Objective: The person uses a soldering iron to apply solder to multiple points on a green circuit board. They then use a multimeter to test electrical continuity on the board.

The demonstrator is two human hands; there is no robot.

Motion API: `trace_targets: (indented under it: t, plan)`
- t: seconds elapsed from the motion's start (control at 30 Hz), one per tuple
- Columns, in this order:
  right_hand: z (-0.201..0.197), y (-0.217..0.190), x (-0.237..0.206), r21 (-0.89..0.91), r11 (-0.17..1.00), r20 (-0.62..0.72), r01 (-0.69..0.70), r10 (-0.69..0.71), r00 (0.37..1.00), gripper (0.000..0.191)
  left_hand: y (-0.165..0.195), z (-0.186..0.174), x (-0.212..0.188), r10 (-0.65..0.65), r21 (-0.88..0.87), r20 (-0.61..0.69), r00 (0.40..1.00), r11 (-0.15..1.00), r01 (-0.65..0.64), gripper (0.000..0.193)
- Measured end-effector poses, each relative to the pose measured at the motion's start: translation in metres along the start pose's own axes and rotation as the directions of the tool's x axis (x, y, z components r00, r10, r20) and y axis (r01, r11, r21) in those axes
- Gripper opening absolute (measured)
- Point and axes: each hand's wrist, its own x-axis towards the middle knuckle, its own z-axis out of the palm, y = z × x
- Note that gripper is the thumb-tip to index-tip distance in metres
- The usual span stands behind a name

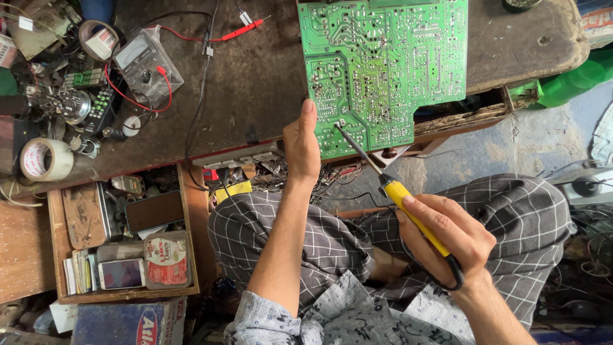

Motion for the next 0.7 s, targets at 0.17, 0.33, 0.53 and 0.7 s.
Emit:
trace_targets:
  t: [0.17, 0.33, 0.53, 0.7]
  plan:
    - [0.001, 0.006, -0.008, -0.001, 1.000, 0.003, -0.003, 0.003, 1.000, 0.029, 0.000, 0.001, 0.000, 0.021, -0.014, 0.007, 1.000, 1.000, -0.021, 0.058]
    - [0.008, 0.018, -0.026, 0.252, 0.918, -0.094, -0.307, 0.339, 0.936, 0.019, 0.004, 0.002, 0.001, -0.025, 0.019, -0.005, 1.000, 1.000, 0.025, 0.058]
    - [0.005, 0.022, -0.038, 0.351, 0.842, -0.064, -0.409, 0.457, 0.887, 0.017, 0.014, 0.005, 0.002, -0.044, 0.016, -0.013, 0.999, 0.999, 0.044, 0.054]
    - [0.006, 0.022, -0.032, 0.288, 0.891, -0.052, -0.351, 0.381, 0.923, 0.018, 0.019, 0.006, 0.002, -0.055, 0.072, -0.040, 0.998, 0.996, 0.058, 0.059]
